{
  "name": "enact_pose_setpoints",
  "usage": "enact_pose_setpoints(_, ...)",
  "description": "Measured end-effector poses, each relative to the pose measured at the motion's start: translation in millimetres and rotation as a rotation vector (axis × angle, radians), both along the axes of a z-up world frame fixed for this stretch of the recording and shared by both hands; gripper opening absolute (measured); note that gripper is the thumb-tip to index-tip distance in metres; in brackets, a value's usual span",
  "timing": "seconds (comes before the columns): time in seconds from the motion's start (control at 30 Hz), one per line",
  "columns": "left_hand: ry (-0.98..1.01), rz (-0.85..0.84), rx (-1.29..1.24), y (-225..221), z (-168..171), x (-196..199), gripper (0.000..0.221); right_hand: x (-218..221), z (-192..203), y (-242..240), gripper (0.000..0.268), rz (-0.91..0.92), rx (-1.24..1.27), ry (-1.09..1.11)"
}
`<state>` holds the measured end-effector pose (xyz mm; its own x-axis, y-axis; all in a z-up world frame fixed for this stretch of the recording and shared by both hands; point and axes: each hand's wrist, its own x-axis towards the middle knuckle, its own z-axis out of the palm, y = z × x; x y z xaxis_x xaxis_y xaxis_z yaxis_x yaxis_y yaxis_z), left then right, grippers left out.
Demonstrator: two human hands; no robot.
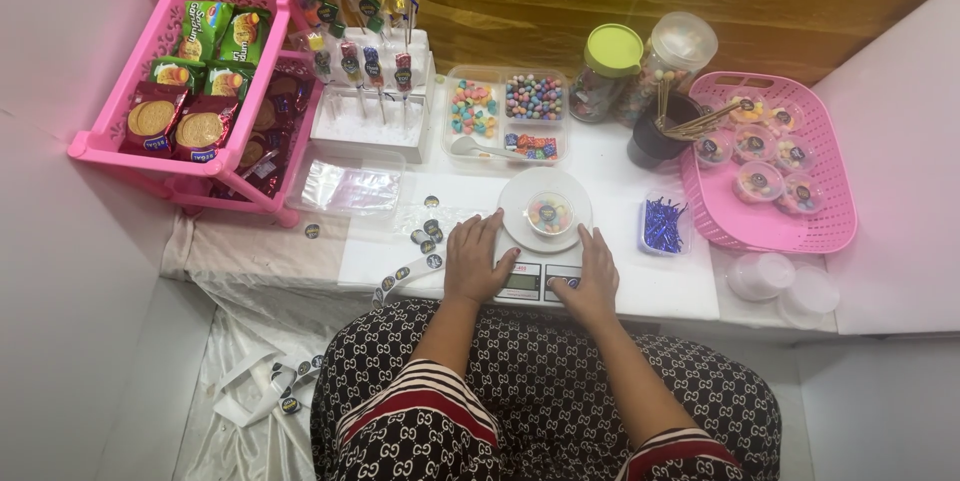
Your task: Weighing small colorful candies on a digital scale using fingers and a spoon.
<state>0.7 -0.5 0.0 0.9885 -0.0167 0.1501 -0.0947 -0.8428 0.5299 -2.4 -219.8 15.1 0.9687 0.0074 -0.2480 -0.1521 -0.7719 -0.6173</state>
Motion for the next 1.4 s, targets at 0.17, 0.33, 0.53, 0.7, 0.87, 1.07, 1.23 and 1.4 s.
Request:
enact_pose_setpoints(0.17, 0.014, 0.008, 0.000, 0, 5, 0, 0.072, 1, -3, 0, 0.108, -0.007, 0.009, -0.012)
enact_pose_setpoints(0.33, 0.043, 0.008, -0.006, 0, 9, -2, 0.072, -1, 1, 2, 0.110, -0.018, 0.032, -0.025)
enact_pose_setpoints(0.53, 0.045, 0.013, 0.007, 0, 8, -1, 0.072, -1, 2, 2, 0.112, -0.021, 0.034, -0.025)
enact_pose_setpoints(0.7, 0.059, 0.016, -0.011, 0, 11, -3, 0.071, -2, 0, 2, 0.111, -0.022, 0.031, -0.045)
enact_pose_setpoints(0.87, 0.041, 0.013, -0.024, 1, 6, 0, 0.071, -1, -3, 1, 0.111, -0.024, 0.046, -0.062)
enact_pose_setpoints(1.07, 0.023, 0.008, -0.029, 1, 2, 1, 0.070, -1, 0, 2, 0.113, -0.018, 0.039, -0.057)
enact_pose_setpoints(1.23, 0.053, 0.008, -0.026, 1, 5, 0, 0.070, -3, 2, 3, 0.114, -0.022, 0.045, -0.046)
enact_pose_setpoints(1.4, 0.034, 0.010, -0.020, 1, 4, 0, 0.068, -2, -2, 1, 0.108, -0.019, 0.046, -0.069)
